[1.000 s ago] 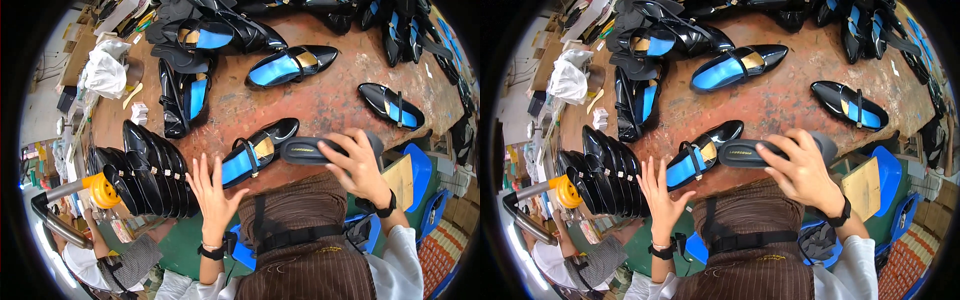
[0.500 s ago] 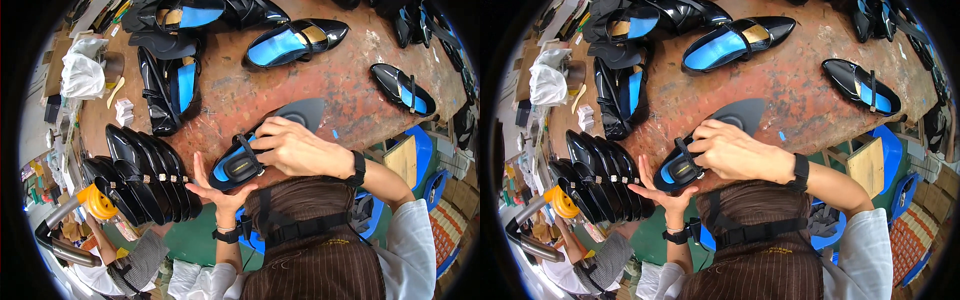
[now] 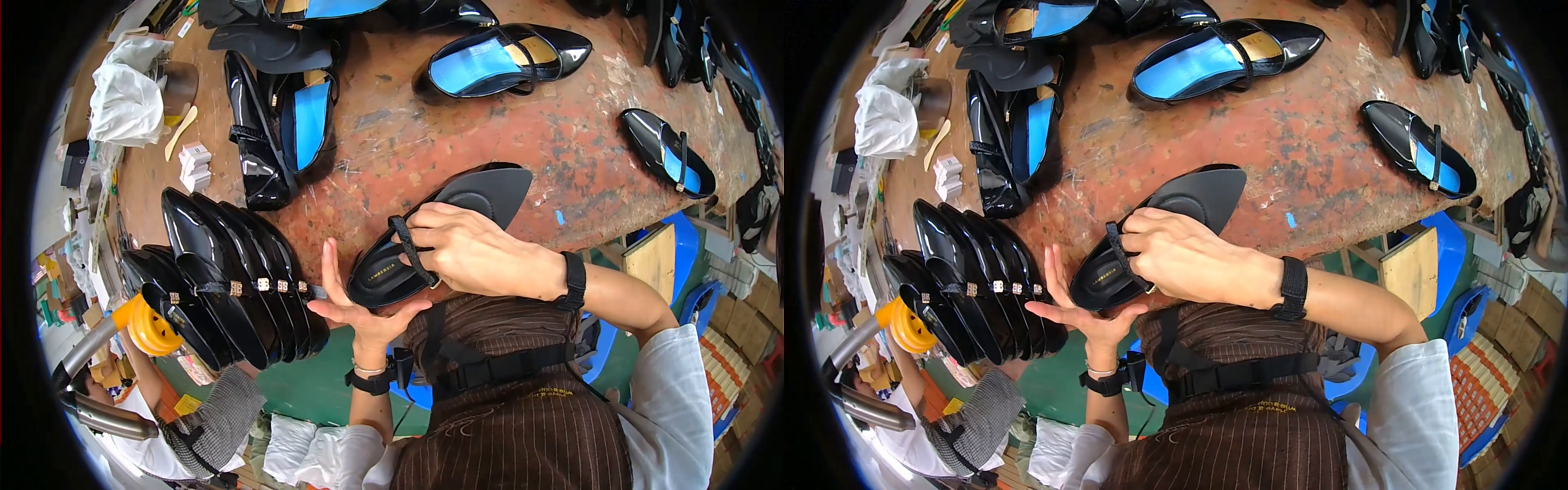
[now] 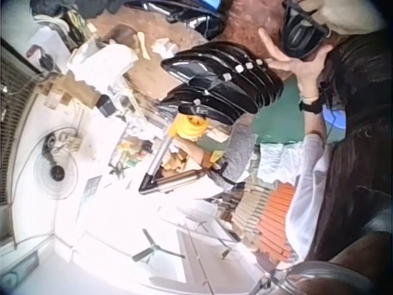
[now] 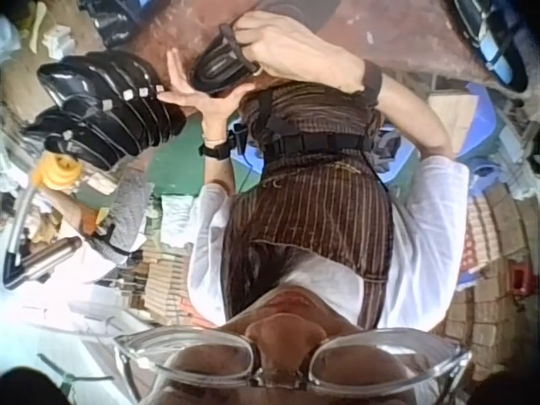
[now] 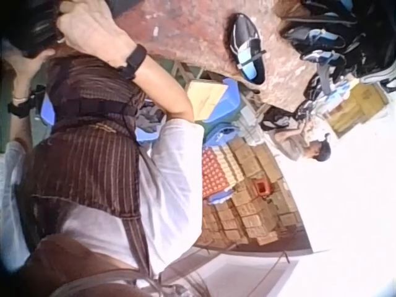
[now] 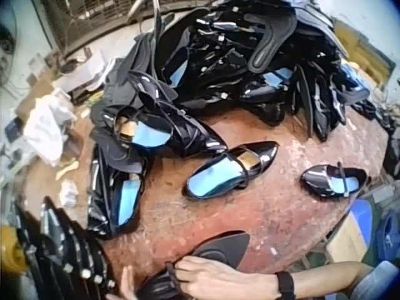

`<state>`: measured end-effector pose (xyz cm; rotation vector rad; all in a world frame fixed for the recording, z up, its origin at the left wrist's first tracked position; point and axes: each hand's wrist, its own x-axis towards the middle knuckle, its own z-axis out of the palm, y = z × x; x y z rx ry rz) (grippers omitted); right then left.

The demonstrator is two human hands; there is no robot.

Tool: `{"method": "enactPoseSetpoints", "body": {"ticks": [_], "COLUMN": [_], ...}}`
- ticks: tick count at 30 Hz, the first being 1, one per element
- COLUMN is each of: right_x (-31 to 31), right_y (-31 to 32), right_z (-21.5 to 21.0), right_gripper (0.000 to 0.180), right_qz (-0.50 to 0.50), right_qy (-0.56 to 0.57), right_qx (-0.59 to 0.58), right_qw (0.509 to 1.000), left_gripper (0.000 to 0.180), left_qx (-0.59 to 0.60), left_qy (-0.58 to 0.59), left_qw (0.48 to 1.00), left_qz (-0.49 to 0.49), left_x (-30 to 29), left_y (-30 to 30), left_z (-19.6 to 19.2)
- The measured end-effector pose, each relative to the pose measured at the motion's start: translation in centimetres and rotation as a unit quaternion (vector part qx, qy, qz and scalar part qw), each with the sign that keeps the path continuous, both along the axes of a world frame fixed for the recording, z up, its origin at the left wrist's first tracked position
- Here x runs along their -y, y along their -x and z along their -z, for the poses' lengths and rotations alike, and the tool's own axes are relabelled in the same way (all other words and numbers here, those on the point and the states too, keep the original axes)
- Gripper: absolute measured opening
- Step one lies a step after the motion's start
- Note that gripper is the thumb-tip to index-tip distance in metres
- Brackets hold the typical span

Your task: The recorder is placing insoles into finished shoes and stacking them for further processing.

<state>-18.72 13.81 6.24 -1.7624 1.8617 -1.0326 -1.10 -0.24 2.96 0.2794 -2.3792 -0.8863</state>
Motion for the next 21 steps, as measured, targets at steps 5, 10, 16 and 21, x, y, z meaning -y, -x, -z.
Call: {"method": "enactPoseSetpoints", "body": {"ticks": [5, 10, 16, 21], "right_x": [0.2, 0.5, 1.8, 3.1], "right_y": [-0.3, -0.3, -1.7, -1.5], "right_z": [0.2, -0.1, 1.5, 0.4], "right_gripper": [0.044, 0.044, 0.046, 0.043], "right_qz": [-0.020, -0.042, -0.097, -0.150], "right_qy": [-0.031, -0.049, 0.030, 0.009], "right_qx": [-0.016, -0.033, -0.057, 0.007], "right_qw": [0.999, 0.997, 0.993, 0.989], "left_gripper": [0.154, 0.154, 0.149, 0.076], "left_qx": [-0.002, -0.009, -0.014, -0.016], "left_qy": [-0.026, -0.043, -0.080, -0.126], "left_qw": [1.000, 0.999, 0.996, 0.991], "left_qz": [0.014, 0.030, 0.047, 0.044], "left_x": [0.1, 0.5, 0.8, 1.1], "left_y": [-0.3, -0.4, -0.6, 0.2], "left_z": [0.3, 0.5, 0.9, -0.5]}}
